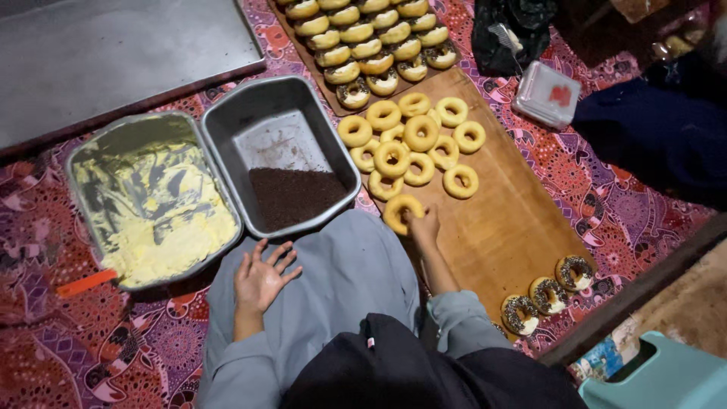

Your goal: The person sits on a patterned floor mat and decorates donuts by hand. They dip each donut into a yellow cream, then into a dark crumb topping, and place the finished donuts on a wooden board.

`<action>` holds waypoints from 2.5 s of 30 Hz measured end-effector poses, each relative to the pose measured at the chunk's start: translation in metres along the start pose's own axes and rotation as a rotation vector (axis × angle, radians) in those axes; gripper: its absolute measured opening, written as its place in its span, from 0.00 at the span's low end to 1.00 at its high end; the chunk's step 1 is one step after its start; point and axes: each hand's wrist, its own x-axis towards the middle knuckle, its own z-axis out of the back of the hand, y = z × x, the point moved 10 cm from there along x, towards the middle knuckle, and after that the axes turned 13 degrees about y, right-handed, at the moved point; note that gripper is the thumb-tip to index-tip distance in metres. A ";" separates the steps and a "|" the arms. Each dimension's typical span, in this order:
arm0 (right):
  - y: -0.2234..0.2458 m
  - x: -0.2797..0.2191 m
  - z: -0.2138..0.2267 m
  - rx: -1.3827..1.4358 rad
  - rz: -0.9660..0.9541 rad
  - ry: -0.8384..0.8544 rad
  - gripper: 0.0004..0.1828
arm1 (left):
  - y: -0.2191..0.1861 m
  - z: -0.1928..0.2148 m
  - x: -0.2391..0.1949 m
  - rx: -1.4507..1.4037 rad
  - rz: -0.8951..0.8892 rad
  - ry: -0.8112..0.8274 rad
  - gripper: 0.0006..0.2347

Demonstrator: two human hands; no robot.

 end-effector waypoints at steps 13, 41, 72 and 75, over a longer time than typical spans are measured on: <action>0.209 -0.186 -0.146 0.258 0.699 0.395 0.23 | -0.001 -0.028 -0.015 -0.065 -0.250 -0.164 0.28; 0.337 -0.290 -0.391 -0.629 1.239 0.733 0.18 | -0.130 0.099 -0.153 -0.194 -0.865 -0.232 0.24; 0.300 -0.393 -0.249 -0.276 1.799 1.022 0.24 | -0.100 0.054 -0.108 -0.049 -0.714 -0.229 0.28; 0.314 -0.354 -0.239 -0.299 1.533 0.991 0.23 | -0.111 0.037 -0.111 0.010 -0.739 -0.127 0.26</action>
